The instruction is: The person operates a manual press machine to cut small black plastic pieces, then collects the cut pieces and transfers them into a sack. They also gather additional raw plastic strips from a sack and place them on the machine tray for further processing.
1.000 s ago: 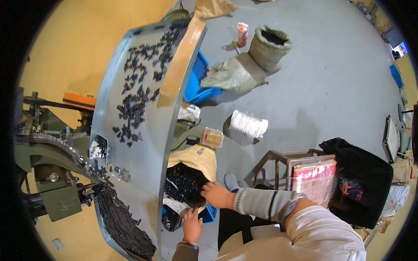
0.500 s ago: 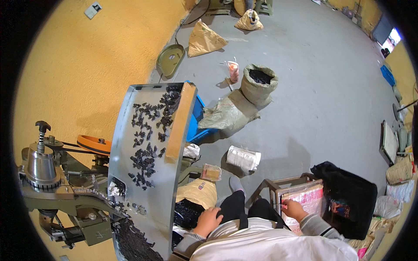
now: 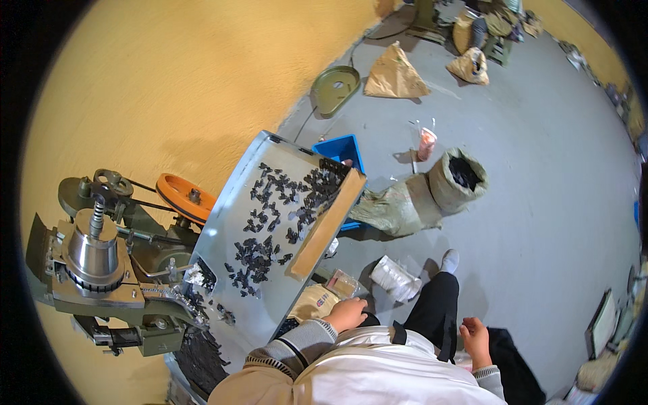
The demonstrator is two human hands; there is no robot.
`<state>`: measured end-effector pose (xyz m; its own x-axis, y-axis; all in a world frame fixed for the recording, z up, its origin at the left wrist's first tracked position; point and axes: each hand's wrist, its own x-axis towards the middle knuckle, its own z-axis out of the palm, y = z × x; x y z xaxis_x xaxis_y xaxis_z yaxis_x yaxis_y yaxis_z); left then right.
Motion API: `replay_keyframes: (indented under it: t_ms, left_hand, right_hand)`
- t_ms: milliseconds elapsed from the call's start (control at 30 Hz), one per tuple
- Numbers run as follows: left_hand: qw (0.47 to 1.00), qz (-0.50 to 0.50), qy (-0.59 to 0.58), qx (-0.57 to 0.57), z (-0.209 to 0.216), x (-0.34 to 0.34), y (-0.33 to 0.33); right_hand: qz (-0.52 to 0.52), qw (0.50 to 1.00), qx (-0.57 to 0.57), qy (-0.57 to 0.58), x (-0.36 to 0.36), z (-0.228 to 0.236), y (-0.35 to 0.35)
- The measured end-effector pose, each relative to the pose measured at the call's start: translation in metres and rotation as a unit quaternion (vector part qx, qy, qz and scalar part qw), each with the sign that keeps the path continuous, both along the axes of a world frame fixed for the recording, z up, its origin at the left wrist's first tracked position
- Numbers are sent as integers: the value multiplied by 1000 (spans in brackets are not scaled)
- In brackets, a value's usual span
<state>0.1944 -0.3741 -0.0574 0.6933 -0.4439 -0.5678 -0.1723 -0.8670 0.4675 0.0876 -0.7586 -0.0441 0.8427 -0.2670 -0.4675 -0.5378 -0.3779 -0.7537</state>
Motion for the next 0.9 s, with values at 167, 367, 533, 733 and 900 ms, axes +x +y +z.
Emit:
replay_keyframes:
  t_ms: [167, 367, 533, 733, 900]
  left_hand:
    - [988, 139, 16, 63, -36, 57, -22]
    - [930, 364, 40, 24, -48, 98, -110]
    - [915, 396, -70, -31, -18, 142, -161]
    - [885, 442, -87, -117, 4, 180, -148]
    - [900, 427, -22, -82, -7, 203, -150]
  right_hand:
    - [110, 992, 25, 52, 102, -39, -74]
    - [252, 962, -27, 97, 239, -66, -173]
    - [385, 908, -142, 82, 320, -64, -212]
    - [401, 885, -90, 218, 363, -78, -193]
    - [393, 895, -70, 197, 402, -68, -158]
